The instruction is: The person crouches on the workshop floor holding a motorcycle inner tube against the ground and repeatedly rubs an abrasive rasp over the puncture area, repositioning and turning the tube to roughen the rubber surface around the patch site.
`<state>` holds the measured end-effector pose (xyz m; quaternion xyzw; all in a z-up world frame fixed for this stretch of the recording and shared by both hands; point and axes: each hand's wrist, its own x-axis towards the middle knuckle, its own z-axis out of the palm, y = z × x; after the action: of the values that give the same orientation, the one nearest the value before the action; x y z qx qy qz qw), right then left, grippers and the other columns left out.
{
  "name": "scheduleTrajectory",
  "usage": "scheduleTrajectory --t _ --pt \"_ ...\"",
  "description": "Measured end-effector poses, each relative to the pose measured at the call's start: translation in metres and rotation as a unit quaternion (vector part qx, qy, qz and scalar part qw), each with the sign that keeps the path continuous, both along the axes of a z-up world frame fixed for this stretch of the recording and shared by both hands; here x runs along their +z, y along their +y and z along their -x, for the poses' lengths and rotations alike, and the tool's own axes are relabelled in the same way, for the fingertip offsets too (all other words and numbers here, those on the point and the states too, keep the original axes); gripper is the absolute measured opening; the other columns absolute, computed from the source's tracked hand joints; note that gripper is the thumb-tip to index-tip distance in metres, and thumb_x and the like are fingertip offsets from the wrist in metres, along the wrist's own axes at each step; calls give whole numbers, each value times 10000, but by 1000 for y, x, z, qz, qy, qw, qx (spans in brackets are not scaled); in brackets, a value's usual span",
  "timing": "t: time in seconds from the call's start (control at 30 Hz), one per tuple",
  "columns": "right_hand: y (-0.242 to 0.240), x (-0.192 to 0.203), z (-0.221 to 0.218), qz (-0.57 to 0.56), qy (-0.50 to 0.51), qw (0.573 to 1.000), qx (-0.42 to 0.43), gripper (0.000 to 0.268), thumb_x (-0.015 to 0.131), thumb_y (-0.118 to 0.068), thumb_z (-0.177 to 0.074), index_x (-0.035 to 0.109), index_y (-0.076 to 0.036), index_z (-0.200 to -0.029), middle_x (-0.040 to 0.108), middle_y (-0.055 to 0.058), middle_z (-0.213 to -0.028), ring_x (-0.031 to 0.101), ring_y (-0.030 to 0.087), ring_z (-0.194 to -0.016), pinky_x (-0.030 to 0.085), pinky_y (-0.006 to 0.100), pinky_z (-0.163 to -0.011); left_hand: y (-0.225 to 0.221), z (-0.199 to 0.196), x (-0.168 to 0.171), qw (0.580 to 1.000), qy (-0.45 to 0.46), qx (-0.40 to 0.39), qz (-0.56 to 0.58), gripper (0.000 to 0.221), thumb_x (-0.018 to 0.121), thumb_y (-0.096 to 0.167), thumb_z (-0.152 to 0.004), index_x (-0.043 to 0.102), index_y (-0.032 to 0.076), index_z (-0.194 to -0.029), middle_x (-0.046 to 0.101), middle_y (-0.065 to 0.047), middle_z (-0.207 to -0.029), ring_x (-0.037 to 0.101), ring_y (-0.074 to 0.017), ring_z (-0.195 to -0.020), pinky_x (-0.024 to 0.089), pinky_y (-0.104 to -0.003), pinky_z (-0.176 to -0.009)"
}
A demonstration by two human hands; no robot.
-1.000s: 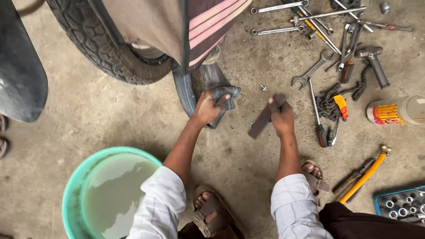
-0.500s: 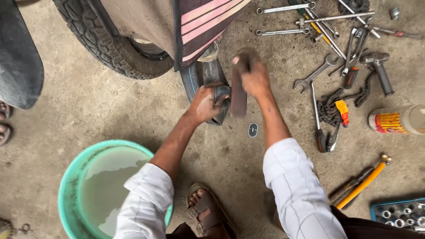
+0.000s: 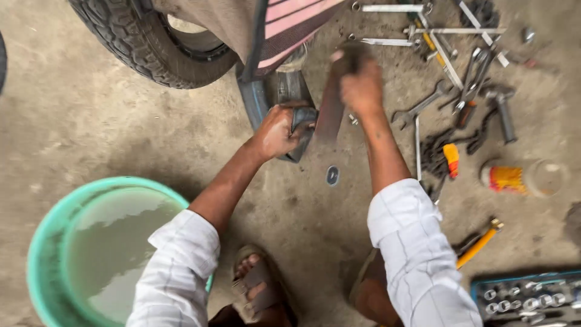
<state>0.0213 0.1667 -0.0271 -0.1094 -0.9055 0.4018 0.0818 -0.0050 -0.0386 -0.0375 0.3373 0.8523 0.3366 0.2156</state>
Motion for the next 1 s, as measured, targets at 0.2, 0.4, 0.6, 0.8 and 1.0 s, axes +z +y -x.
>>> scheduleTrajectory --t 0.2,0.4,0.6,0.8,1.0 --pt "1 31 -9 14 -12 989 146 318 568 -198 -1042 607 -1 -1288 667 206 -1217 595 359 -1140 437 509 -919 10 3 11 998 -60 -27 -10 384 616 32 -934 587 34 -1317 710 -267 -953 749 -302 -867 614 -402 -825" --pt "10 32 -5 106 134 959 227 341 616 33 -904 548 108 -1230 589 312 -1200 533 406 -1186 375 448 -1046 21 10 -27 962 72 -73 -254 250 636 -49 -850 736 12 -1071 697 -179 -1267 746 -296 -1019 612 -383 -934" --pt "29 23 -11 184 57 981 -37 353 519 -164 -1046 530 -13 -1365 696 99 -1188 682 228 -1090 539 349 -944 22 9 -22 951 70 -73 -291 221 707 56 -911 755 50 -1127 714 -176 -1208 727 -328 -1072 563 -422 -986" --pt "1 51 -10 90 74 974 -197 395 574 -209 -1081 619 106 -1315 607 363 -1149 593 450 -913 492 439 -806 26 8 -25 949 123 -43 -288 146 748 77 -891 775 21 -1023 683 -235 -1238 694 -371 -1094 546 -444 -967" --pt "33 23 -16 92 173 966 -169 318 613 -250 -1059 626 29 -1212 704 199 -1078 602 276 -951 513 365 -883 28 5 -14 969 19 -43 -244 142 699 94 -946 721 -9 -1042 700 -178 -1255 764 -298 -962 607 -380 -898"
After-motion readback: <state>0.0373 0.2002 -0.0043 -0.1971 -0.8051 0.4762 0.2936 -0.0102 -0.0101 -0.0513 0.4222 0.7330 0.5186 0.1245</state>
